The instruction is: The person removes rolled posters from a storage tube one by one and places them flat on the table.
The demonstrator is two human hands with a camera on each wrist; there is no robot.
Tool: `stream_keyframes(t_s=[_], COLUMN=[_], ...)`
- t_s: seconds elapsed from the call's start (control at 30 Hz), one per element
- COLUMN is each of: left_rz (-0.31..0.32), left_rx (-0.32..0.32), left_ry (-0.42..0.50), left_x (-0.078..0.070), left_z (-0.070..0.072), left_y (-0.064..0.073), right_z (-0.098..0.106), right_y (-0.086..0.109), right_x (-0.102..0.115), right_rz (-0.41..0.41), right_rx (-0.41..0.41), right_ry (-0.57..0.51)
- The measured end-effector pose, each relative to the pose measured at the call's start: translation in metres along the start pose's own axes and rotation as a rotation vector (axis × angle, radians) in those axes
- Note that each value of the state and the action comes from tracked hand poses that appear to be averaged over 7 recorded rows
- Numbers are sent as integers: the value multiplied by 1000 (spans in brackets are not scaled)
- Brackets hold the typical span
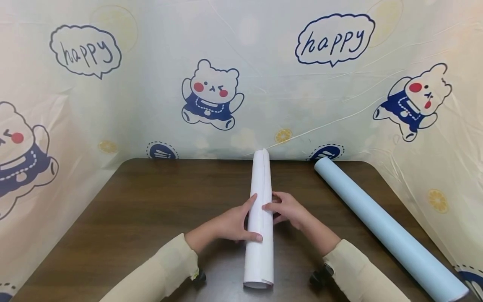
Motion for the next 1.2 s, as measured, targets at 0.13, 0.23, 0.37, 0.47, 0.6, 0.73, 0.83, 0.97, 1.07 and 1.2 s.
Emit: stream_keyframes(t_s=[0.13, 0.23, 0.37, 0.47, 0.6, 0.73, 0.83, 0.97, 1.07, 1.2], left_rz=[-24, -18, -2, -50, -210, -333, -343, -328, -329, -342], left_rx=[-9, -38, -87, -113, -74, -12, 3, 26, 62, 86], left_ry=[-189, -311, -410, -437, -474, -535, -578, -607, -635, -724], left_x=[0, 0, -3, -11, -31, -46, -50, -53, -55, -54], left_z=[3, 10, 18, 20, 14, 8, 8, 10, 10, 10], left_y=[-2, -4, -6, -9, -14, -17, -21, -25, -26, -25], right_z=[5, 10, 11, 12, 17, 27, 33, 38, 42, 49], right_y=[-2, -1, 3, 5, 7, 5, 3, 0, -1, -1], right_x=[0, 4, 11, 15, 18, 17, 13, 11, 8, -1], right_rz=[23, 62, 102, 122, 126, 102, 78, 88, 100, 75], right_rx=[-30, -49, -31, -21, -42, -80, -76, -55, -56, -53], right_ry=[63, 96, 124, 171, 240, 300, 352, 445, 482, 433])
Point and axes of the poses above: each hand's wrist, its own y-axis away from the middle knuckle, its own z-axis out of the back of the hand, x = y × z, the point moved 10 cm from there along -y, towards the middle knuckle, and after that the axes turned 5 degrees about -z, right-handed, at the moved point
